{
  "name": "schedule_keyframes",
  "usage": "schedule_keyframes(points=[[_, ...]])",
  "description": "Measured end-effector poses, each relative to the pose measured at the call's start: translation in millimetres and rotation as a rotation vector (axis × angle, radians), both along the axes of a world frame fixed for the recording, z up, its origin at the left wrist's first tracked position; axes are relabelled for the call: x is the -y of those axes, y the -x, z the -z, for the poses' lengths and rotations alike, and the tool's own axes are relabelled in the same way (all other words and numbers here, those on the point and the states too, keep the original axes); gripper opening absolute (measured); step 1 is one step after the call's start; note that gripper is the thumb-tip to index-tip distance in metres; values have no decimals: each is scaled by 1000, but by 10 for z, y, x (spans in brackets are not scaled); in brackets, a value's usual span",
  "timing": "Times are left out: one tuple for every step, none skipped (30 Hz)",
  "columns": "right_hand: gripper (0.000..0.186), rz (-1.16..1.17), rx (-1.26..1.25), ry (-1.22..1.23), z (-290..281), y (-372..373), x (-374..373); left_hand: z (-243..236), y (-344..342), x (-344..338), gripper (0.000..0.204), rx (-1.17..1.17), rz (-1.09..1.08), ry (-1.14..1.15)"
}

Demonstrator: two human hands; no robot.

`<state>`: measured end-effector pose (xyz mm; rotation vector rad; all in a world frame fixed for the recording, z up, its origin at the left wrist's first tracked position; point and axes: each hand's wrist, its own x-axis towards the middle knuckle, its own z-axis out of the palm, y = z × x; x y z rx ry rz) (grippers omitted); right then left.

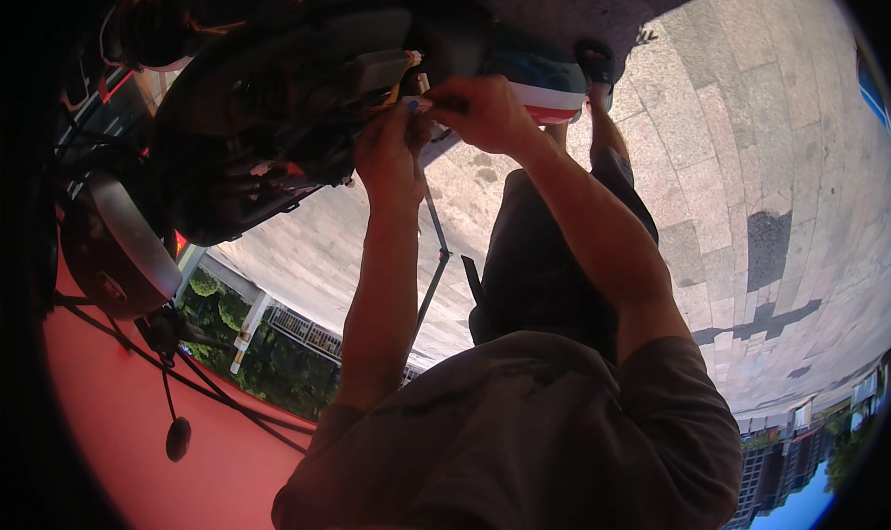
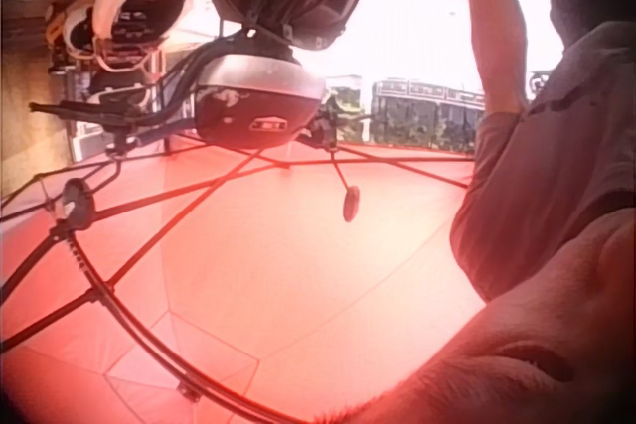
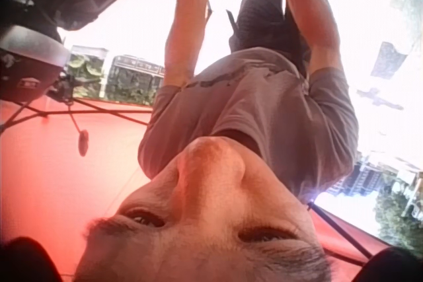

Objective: The person works on the exposed wiring and internal components of a scooter's handlebar area using a screwdriver. They manipulate wires and tighten connections within the housing, then test the scooter's controls by pressing buttons on the handlebar.

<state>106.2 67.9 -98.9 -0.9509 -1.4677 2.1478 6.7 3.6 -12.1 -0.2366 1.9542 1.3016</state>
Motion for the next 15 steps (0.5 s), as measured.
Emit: schedule_keyframes(points=[[19,1,-3,-13,9,5,1,-7,4,-6,11,-3,10,11],[19,2,-5,-15,8,6,-2,-13,7,-15,11,-7,22,18],[19,-7,0,-5,0,2,-8,-24,11,-22,11,-15,38,12],[19,-15,6,5,-15,-2,-17,-38,14,-27,12,-7,34,29],[20,-19,14,30,-42,-1,-20,-51,16,-32,12,-3,34,30],[20,-23,23,54,-74,-6,-18,-61,16,-36,13,6,29,47],[21,-48,72,101,-102,-17,-20,-68,10,-39,13,5,34,39],[21,-48,57,82,-120,-38,-26,-72,-2,-38,13,6,32,47],[21,-71,81,92,-133,-81,-25,-71,-13,-32,14,-4,32,45],[22,-66,29,84,-130,-122,-17,-61,-37,-23,14,-14,-8,62],[22,-23,92,289,-97,-143,-7,-42,-81,-11,15,-34,-46,65],[23,48,80,470,-48,-180,6,-21,-116,7,15,-54,-84,68],[23,120,68,650,9,-240,30,-2,-129,32,15,-56,-96,55],[23,196,77,823,61,-332,68,20,-139,57,16,-60,-107,41],[24,273,87,994,98,-468,118,41,-146,84,16,-63,-118,27]])
